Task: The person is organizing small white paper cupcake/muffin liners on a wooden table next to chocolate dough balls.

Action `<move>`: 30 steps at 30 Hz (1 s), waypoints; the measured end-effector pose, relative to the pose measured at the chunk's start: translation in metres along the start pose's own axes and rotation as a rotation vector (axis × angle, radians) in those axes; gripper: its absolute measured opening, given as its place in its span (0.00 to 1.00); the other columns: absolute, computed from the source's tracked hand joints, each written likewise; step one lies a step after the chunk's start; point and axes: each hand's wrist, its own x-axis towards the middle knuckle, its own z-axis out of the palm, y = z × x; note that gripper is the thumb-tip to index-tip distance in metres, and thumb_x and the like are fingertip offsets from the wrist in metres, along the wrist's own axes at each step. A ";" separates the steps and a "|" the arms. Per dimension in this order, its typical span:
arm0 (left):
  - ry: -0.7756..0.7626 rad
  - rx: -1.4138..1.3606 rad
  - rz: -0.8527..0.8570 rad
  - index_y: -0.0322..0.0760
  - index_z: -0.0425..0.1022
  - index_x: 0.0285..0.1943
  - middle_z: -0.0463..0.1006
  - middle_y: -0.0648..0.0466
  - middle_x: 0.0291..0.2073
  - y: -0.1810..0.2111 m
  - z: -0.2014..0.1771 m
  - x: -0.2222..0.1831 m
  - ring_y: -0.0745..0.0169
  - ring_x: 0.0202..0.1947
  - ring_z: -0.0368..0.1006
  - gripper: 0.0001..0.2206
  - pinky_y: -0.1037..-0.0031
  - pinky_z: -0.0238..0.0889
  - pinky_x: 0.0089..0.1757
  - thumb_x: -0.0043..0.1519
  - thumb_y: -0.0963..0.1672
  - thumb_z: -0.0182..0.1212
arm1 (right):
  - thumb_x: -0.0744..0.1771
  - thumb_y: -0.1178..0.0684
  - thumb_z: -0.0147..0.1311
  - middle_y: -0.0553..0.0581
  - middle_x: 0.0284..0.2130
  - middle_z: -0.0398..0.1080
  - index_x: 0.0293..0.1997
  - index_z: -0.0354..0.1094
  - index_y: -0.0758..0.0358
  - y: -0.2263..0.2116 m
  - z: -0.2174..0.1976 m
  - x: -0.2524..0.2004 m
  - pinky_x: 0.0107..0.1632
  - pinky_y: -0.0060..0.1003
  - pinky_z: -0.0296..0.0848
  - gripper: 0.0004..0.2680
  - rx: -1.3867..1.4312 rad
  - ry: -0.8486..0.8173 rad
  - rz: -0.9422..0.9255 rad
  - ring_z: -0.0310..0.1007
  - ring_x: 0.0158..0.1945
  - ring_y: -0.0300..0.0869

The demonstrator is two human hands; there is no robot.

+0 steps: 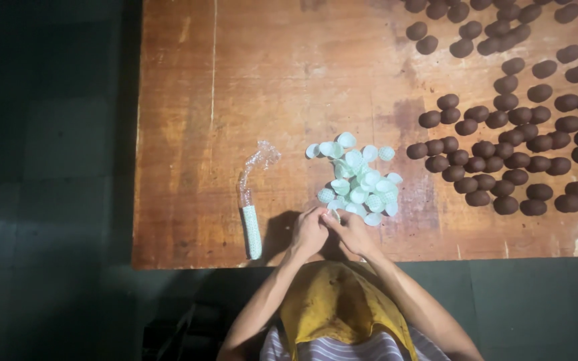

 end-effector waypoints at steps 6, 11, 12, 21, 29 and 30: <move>-0.163 -0.141 -0.185 0.36 0.79 0.45 0.82 0.44 0.32 -0.015 -0.003 0.005 0.47 0.33 0.80 0.07 0.63 0.72 0.36 0.63 0.41 0.56 | 0.69 0.46 0.57 0.50 0.21 0.68 0.36 0.75 0.67 0.044 0.002 0.013 0.31 0.34 0.63 0.12 0.074 0.007 -0.061 0.59 0.28 0.32; -0.290 -0.170 -0.266 0.36 0.81 0.43 0.81 0.48 0.25 -0.024 -0.012 0.006 0.61 0.26 0.77 0.07 0.69 0.69 0.31 0.66 0.43 0.58 | 0.69 0.47 0.57 0.48 0.16 0.66 0.35 0.74 0.67 0.040 -0.002 0.010 0.22 0.34 0.59 0.11 0.061 -0.052 0.037 0.58 0.19 0.32; -0.269 -0.115 -0.210 0.35 0.82 0.42 0.80 0.48 0.24 -0.019 -0.014 0.005 0.63 0.24 0.76 0.07 0.69 0.67 0.30 0.66 0.43 0.59 | 0.68 0.48 0.58 0.48 0.14 0.64 0.35 0.74 0.66 0.033 -0.005 0.009 0.19 0.34 0.57 0.10 0.039 -0.049 0.086 0.57 0.14 0.33; -0.169 -0.185 -0.283 0.34 0.83 0.45 0.82 0.48 0.26 -0.018 -0.012 0.017 0.61 0.26 0.78 0.09 0.70 0.69 0.31 0.64 0.45 0.63 | 0.69 0.51 0.58 0.53 0.17 0.72 0.41 0.77 0.67 0.034 -0.019 0.013 0.21 0.34 0.63 0.08 0.100 -0.025 0.143 0.66 0.15 0.34; -0.226 -0.088 -0.108 0.28 0.73 0.60 0.83 0.39 0.38 -0.002 -0.012 0.021 0.47 0.38 0.81 0.21 0.63 0.72 0.40 0.60 0.45 0.68 | 0.68 0.53 0.55 0.55 0.23 0.76 0.41 0.76 0.67 0.046 -0.023 0.015 0.32 0.38 0.70 0.08 0.014 -0.038 0.057 0.72 0.24 0.40; -0.308 -0.061 -0.114 0.32 0.77 0.58 0.85 0.40 0.38 -0.005 -0.008 0.019 0.46 0.39 0.82 0.18 0.62 0.72 0.42 0.62 0.45 0.66 | 0.68 0.52 0.54 0.55 0.25 0.76 0.42 0.75 0.66 0.047 -0.022 0.015 0.34 0.39 0.71 0.08 0.057 -0.069 -0.018 0.72 0.26 0.41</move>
